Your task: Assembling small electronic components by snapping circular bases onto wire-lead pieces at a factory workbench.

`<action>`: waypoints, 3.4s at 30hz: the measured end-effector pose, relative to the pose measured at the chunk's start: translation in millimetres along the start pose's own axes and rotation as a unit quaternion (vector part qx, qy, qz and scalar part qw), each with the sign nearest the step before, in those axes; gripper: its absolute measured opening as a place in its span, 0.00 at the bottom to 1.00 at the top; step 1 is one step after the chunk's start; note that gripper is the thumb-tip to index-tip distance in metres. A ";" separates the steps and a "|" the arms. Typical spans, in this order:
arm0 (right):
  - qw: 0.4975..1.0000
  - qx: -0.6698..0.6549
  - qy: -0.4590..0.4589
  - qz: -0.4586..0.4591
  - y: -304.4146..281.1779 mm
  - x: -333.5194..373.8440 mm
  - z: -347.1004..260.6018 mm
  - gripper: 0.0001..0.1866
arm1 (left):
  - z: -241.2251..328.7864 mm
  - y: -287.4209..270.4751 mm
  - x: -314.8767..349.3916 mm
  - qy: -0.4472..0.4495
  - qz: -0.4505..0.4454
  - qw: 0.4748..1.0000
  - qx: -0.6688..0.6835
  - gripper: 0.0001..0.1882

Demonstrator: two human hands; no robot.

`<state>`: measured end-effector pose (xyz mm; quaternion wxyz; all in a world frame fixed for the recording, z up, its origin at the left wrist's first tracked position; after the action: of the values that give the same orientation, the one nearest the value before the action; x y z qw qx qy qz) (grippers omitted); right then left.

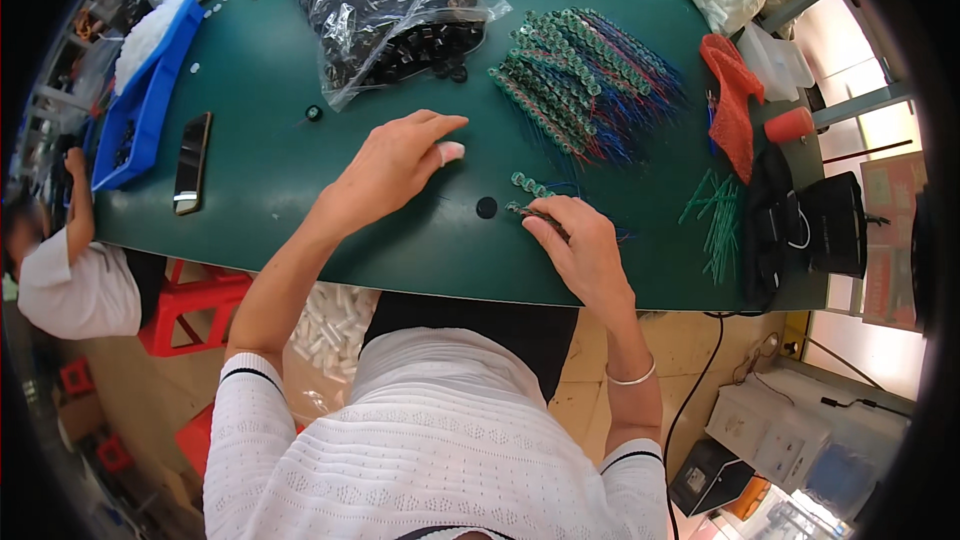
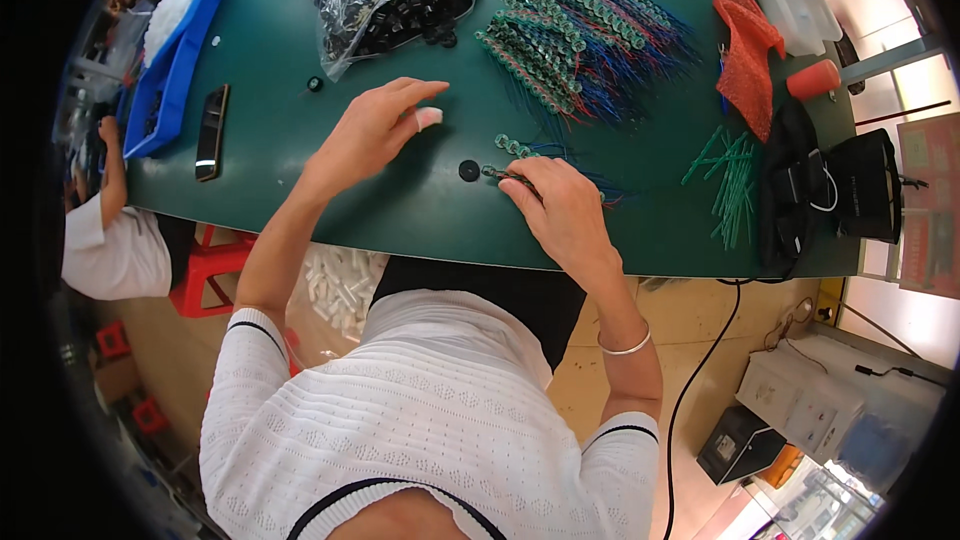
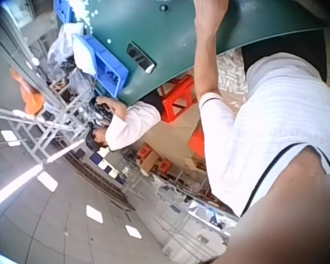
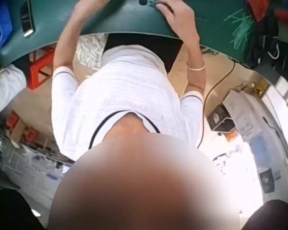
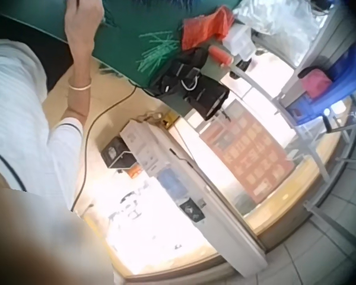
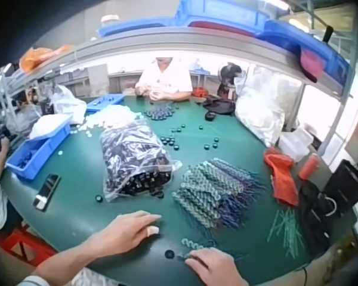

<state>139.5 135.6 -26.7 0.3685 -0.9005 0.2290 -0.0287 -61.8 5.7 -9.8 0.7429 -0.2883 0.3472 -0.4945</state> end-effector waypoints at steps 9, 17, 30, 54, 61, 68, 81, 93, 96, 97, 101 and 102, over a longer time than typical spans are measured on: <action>0.996 -0.051 0.022 0.064 -3.6 3.2 9.1 0.09 | 39.3 47.7 22.5 0.080 -0.072 0.993 -0.039 0.19; 0.990 -0.140 0.004 0.009 -19.1 11.6 -5.4 0.11 | 37.8 37.8 26.6 -0.151 -0.006 0.850 0.504 0.13; 0.998 0.006 -0.052 -0.031 -16.5 12.7 -16.7 0.06 | 33.9 42.5 31.3 -0.236 -0.096 0.799 0.545 0.16; 0.998 -0.040 -0.021 0.041 -1.8 18.7 -18.1 0.08 | 49.0 65.1 59.1 -0.229 0.091 0.751 0.612 0.17; 0.999 -0.038 -0.023 0.022 -1.0 15.2 -14.0 0.09 | 48.8 71.7 62.4 -0.187 0.128 0.760 0.609 0.16; 0.998 -0.035 -0.039 0.027 -0.8 10.9 -14.9 0.08 | 49.5 70.3 60.5 -0.232 0.144 0.728 0.629 0.15; 0.998 -0.050 -0.011 -0.045 -2.9 4.0 -10.3 0.08 | 48.0 71.8 66.0 -0.144 0.146 0.783 0.587 0.18; 0.999 -0.001 0.004 -0.046 9.4 2.4 -15.4 0.07 | 53.0 65.8 70.6 -0.169 0.136 0.812 0.542 0.17; 0.999 0.013 0.007 -0.031 12.8 7.5 -17.1 0.07 | 51.3 68.0 74.6 -0.169 0.114 0.837 0.508 0.18; 1.000 0.015 0.013 -0.024 13.9 9.0 -18.2 0.07 | 50.3 67.4 75.7 -0.171 0.118 0.837 0.507 0.18; 0.999 0.001 0.030 -0.033 17.2 5.7 -23.1 0.06 | 45.1 67.6 77.7 -0.176 0.126 0.832 0.512 0.18; 1.000 -0.010 0.013 -0.022 17.1 4.6 -26.7 0.06 | 44.1 67.3 78.9 -0.171 0.135 0.828 0.518 0.19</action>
<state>131.0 105.6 -19.4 0.3561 -0.9084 0.2140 -0.0464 30.8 -41.1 -53.8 0.8899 0.1084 -0.0564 -0.4395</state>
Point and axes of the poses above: each hand's wrist, its own x-axis away from the middle knuckle, its own y-axis out of the palm, z = x × y, the point moved 3 cm from there along -x, towards the middle knuckle, and after that the axes turned 6 degrees about y, right-handed, at the moved point
